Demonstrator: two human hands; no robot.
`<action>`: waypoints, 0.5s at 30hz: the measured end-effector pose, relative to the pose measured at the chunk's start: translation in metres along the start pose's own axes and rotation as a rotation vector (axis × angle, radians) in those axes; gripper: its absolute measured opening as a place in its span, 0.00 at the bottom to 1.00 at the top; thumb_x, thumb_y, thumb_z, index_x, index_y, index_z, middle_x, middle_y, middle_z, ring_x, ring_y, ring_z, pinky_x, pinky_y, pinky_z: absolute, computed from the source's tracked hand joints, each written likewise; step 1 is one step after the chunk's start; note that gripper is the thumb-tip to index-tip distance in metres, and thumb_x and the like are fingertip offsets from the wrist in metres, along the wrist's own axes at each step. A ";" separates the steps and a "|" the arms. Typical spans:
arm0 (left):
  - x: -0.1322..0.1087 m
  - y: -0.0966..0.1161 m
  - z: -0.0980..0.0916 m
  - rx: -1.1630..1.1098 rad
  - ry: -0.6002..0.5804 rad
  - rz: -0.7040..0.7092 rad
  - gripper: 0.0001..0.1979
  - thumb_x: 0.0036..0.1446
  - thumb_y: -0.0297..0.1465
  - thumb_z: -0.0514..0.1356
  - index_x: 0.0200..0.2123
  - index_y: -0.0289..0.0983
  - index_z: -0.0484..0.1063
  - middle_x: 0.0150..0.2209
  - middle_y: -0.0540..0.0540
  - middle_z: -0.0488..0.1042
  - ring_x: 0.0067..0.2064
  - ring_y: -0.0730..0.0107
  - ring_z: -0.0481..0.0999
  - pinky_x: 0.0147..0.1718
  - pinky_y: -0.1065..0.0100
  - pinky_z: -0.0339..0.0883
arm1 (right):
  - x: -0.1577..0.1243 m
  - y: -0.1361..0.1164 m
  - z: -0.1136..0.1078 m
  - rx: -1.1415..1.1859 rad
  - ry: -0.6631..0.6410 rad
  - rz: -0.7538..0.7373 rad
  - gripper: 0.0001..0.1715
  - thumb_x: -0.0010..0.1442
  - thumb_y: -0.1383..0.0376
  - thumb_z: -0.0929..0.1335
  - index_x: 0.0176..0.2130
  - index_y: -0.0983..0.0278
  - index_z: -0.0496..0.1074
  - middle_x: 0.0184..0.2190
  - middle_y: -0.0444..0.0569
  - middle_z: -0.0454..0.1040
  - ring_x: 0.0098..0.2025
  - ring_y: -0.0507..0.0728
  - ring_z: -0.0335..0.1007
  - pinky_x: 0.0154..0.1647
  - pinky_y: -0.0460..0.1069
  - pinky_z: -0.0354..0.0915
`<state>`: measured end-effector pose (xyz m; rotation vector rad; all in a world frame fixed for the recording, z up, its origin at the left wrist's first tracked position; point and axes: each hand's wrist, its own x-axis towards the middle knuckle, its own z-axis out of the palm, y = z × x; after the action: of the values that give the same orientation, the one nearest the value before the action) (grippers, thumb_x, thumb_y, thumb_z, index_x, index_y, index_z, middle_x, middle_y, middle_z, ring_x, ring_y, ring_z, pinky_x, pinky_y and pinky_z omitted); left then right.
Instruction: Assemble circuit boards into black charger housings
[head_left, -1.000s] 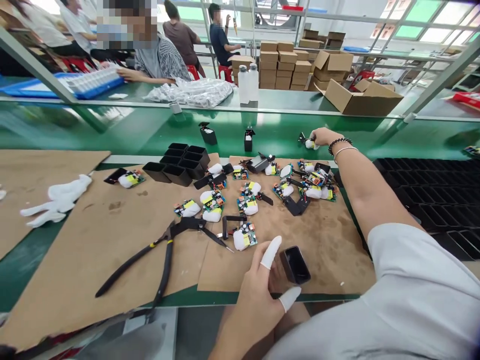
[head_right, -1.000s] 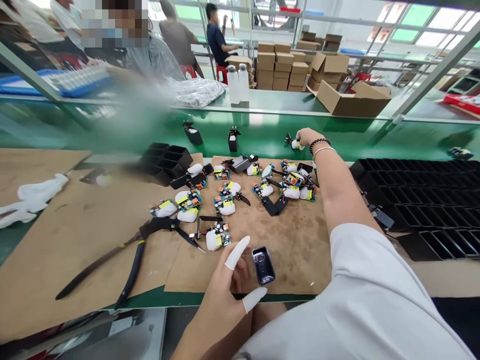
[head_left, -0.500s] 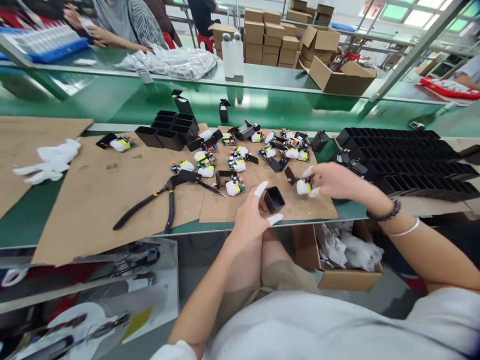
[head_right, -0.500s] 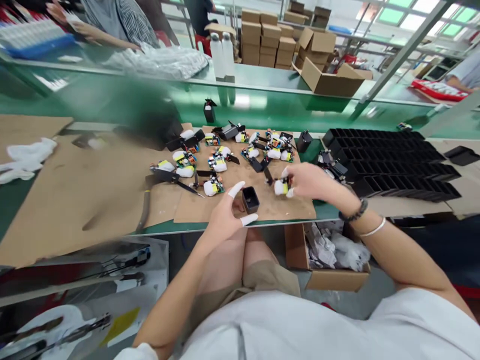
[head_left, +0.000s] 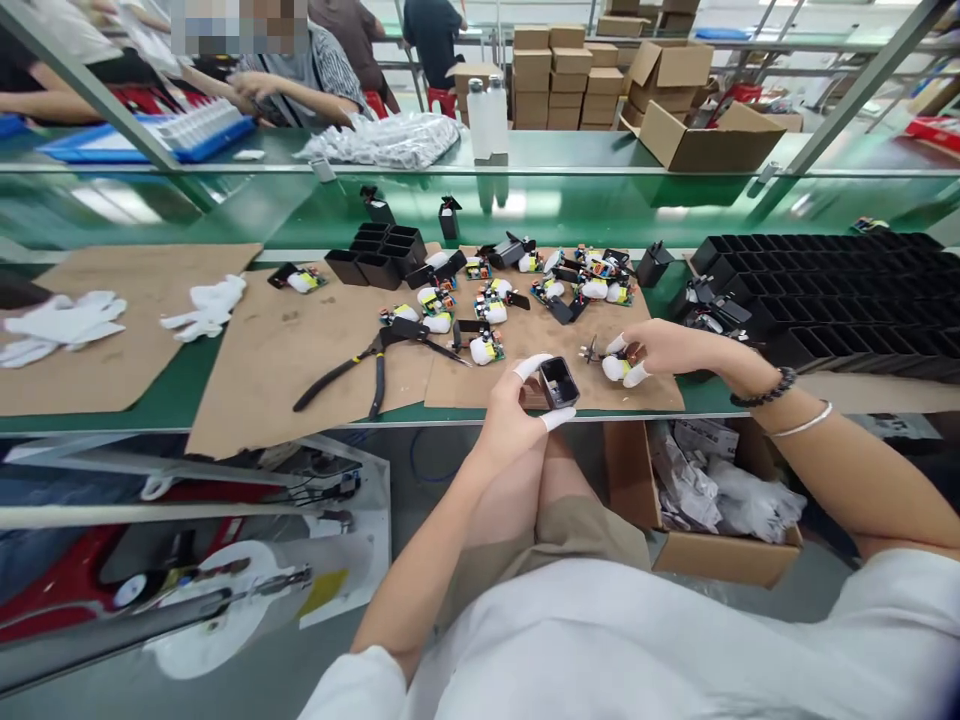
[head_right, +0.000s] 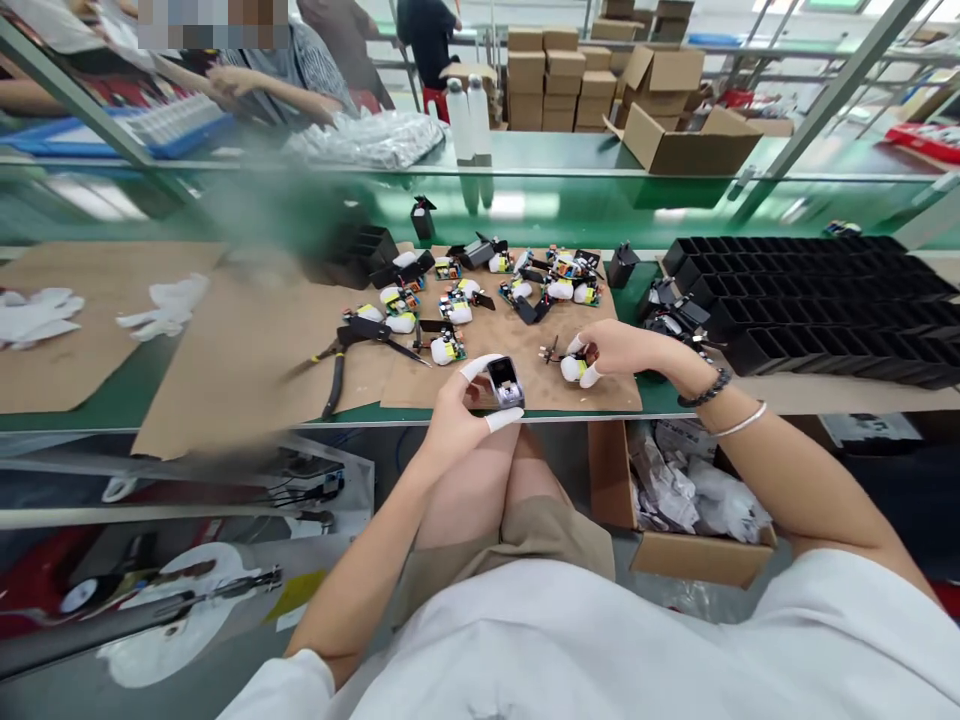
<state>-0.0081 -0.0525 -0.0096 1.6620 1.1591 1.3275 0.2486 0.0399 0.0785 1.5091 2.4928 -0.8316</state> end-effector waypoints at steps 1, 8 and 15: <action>-0.004 0.005 -0.002 0.007 0.002 0.004 0.34 0.44 0.28 0.76 0.57 0.39 0.76 0.49 0.44 0.81 0.41 0.68 0.78 0.41 0.66 0.75 | -0.004 0.000 0.002 0.197 -0.002 -0.030 0.23 0.46 0.60 0.78 0.42 0.64 0.82 0.36 0.49 0.83 0.39 0.61 0.79 0.43 0.52 0.72; -0.020 0.042 -0.009 0.048 0.043 0.068 0.34 0.44 0.27 0.77 0.56 0.41 0.77 0.46 0.48 0.81 0.39 0.70 0.75 0.42 0.67 0.74 | -0.038 -0.043 0.061 1.316 0.483 -0.267 0.35 0.35 0.54 0.86 0.43 0.58 0.81 0.43 0.49 0.86 0.49 0.65 0.83 0.57 0.62 0.76; -0.023 0.065 -0.014 0.117 0.011 0.172 0.32 0.47 0.28 0.78 0.56 0.40 0.76 0.49 0.45 0.80 0.47 0.64 0.78 0.49 0.63 0.76 | -0.053 -0.090 0.077 1.315 0.622 -0.477 0.30 0.36 0.62 0.87 0.40 0.55 0.83 0.46 0.48 0.87 0.57 0.67 0.82 0.61 0.64 0.76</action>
<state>-0.0093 -0.0969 0.0451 1.8757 1.1403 1.3987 0.1846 -0.0723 0.0682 1.4943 2.8321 -2.8655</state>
